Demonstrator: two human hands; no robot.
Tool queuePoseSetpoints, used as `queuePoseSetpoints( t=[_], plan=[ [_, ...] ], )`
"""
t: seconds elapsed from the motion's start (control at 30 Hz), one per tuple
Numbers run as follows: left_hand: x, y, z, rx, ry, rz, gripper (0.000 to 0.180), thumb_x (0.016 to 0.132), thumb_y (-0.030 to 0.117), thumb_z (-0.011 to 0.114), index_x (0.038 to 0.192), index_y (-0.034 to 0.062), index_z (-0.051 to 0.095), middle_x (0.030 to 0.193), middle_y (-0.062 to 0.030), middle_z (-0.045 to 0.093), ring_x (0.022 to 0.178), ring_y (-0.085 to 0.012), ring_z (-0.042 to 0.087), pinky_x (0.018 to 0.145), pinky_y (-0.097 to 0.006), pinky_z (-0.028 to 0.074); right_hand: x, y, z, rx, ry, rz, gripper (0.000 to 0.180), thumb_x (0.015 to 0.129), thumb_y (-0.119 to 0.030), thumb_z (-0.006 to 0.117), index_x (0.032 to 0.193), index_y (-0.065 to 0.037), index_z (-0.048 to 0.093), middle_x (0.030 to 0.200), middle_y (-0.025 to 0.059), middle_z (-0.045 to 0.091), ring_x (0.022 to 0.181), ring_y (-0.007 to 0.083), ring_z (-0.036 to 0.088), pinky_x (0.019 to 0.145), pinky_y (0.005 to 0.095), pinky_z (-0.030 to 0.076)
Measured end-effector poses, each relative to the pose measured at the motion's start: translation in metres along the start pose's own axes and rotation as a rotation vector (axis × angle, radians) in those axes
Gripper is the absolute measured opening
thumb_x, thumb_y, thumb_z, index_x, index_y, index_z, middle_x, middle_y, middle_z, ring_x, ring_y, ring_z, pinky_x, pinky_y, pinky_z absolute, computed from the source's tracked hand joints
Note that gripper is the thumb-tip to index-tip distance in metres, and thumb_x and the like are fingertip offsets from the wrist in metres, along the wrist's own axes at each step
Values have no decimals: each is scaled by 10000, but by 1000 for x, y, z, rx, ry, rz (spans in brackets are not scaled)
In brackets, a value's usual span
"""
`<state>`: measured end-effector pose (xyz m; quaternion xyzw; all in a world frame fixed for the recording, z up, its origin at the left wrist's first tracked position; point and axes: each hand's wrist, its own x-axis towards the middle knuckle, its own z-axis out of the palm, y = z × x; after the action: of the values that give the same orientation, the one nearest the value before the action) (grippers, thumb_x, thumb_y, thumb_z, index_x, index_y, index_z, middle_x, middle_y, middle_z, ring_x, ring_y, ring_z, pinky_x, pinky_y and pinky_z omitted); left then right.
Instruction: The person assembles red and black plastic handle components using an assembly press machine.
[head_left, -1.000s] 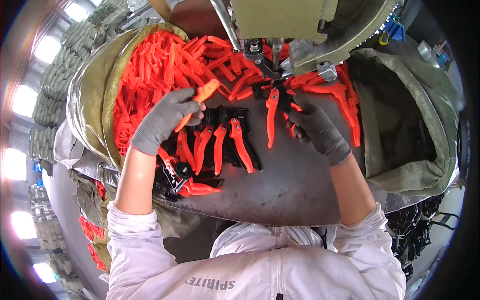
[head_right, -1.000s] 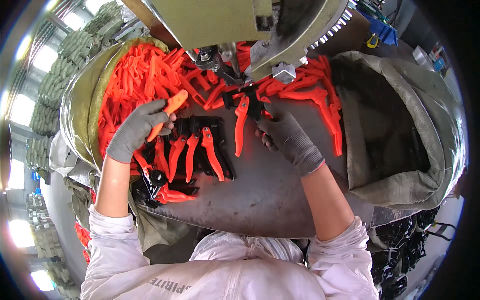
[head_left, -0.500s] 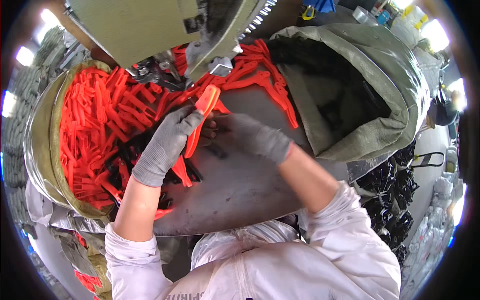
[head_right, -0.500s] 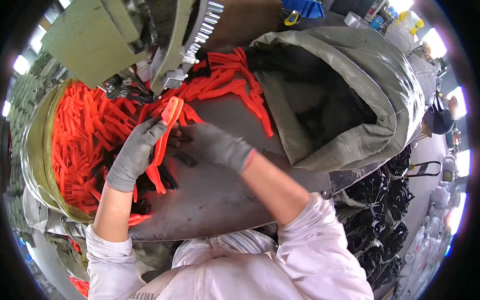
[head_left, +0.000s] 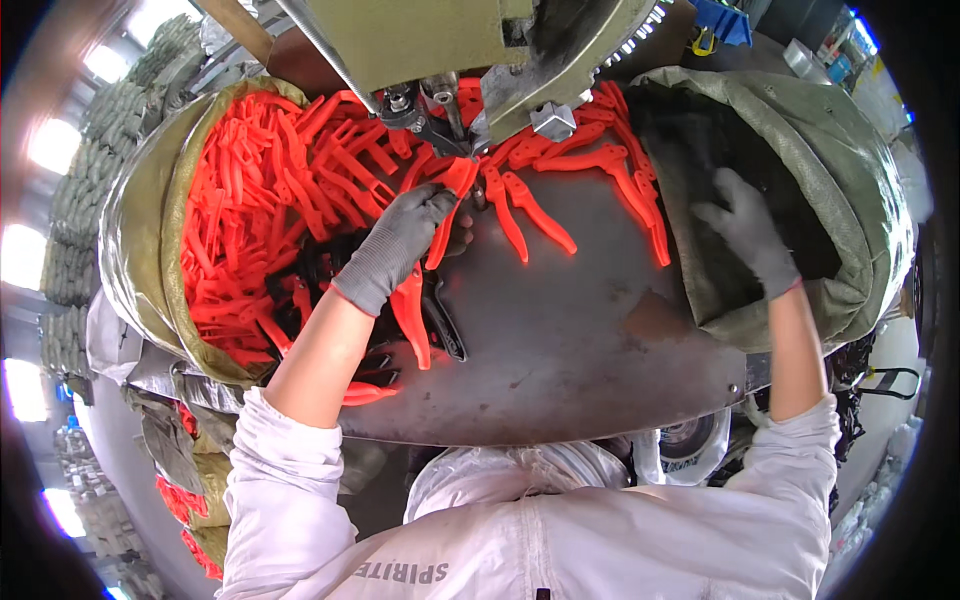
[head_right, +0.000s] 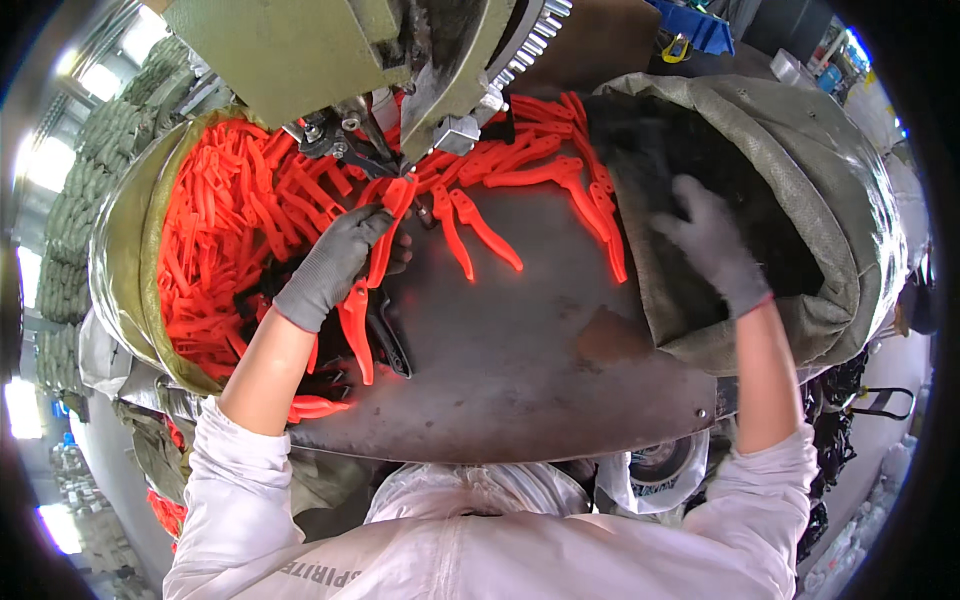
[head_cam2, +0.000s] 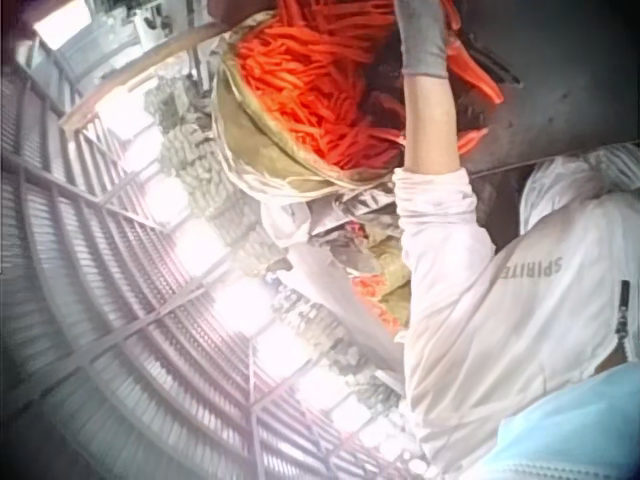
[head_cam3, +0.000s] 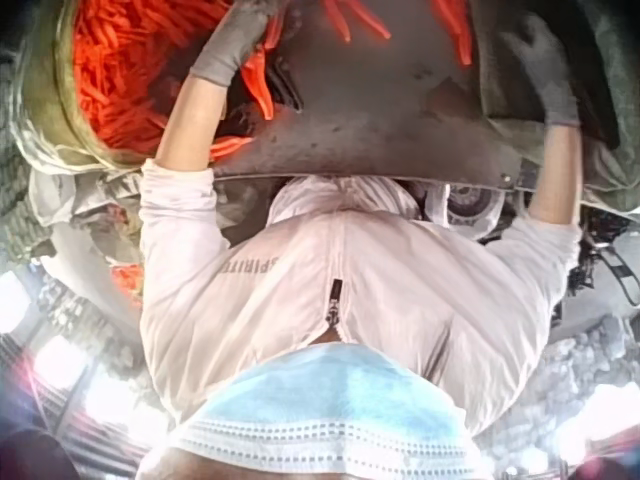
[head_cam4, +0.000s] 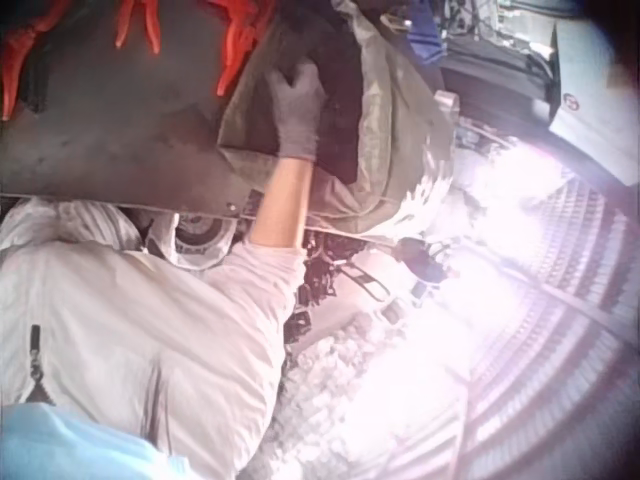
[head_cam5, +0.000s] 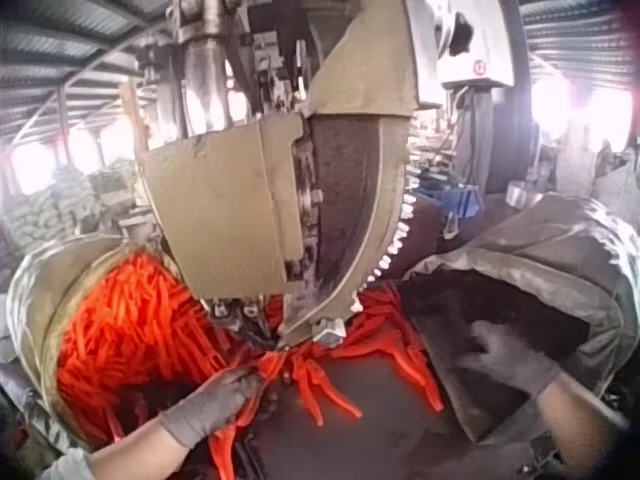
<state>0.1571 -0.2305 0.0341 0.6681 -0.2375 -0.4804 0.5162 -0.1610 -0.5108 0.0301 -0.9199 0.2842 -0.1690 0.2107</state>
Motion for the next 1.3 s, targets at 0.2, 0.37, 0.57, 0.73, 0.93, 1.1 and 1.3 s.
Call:
queuePoseSetpoints(
  t=[0.2, 0.37, 0.57, 0.73, 0.93, 1.1, 1.3],
  plan=[
    [2, 12, -1, 21, -26, -79, 321, 967, 271, 501, 1115, -9, 557, 903, -83, 621, 779, -187, 632, 724, -320, 538, 38, -141, 86, 1243, -205, 349, 545, 811, -90, 598, 1324, 20, 447, 778, 62, 578, 583, 92, 507, 564, 239, 431],
    [4, 10, -4, 340, -104, 275, 305, 956, 245, 526, 1094, -15, 604, 873, -80, 641, 772, -181, 639, 700, -310, 545, 41, -185, 101, 1041, -238, 264, 450, 839, -115, 556, 1271, 3, 511, 799, 31, 563, 578, 62, 482, 487, 220, 390],
    [6, 18, -2, 304, -46, -41, 266, 951, 214, 521, 1063, -4, 624, 834, -81, 648, 735, -187, 648, 683, -309, 550, 44, -192, 113, 993, -356, 426, 516, 860, -74, 545, 1361, -64, 419, 773, 66, 590, 515, 74, 507, 450, 233, 404],
    [11, 32, -67, 1596, 376, 645, 143, 800, 87, 534, 902, 44, 625, 907, -134, 621, 874, -316, 618, 735, -418, 515, 43, -180, 125, 1022, -400, 433, 554, 863, -99, 556, 1388, -76, 379, 744, 55, 574, 496, 65, 490, 447, 224, 396],
    [27, 6, -118, 1619, 373, 198, 291, 798, 86, 560, 1088, 59, 576, 954, -197, 614, 924, -374, 607, 808, -442, 500, 42, -190, 117, 1035, -380, 422, 559, 863, -119, 566, 1388, -77, 378, 739, 53, 571, 493, 66, 491, 447, 219, 398],
    [25, 5, -118, 1853, 382, 276, 241, 828, 109, 541, 1055, 102, 624, 1030, -156, 592, 995, -334, 609, 809, -421, 523, 40, -195, 102, 976, -353, 370, 542, 870, -129, 563, 1383, -85, 392, 745, 53, 582, 498, 67, 498, 454, 220, 406],
    [22, 8, -117, 1835, 156, 314, 240, 809, 122, 580, 1024, 183, 668, 1176, -131, 493, 1192, -314, 463, 965, -380, 440, 34, -192, 103, 984, -424, 455, 509, 880, -134, 542, 1374, -108, 418, 741, 48, 583, 511, 58, 493, 462, 216, 415]
  ],
)
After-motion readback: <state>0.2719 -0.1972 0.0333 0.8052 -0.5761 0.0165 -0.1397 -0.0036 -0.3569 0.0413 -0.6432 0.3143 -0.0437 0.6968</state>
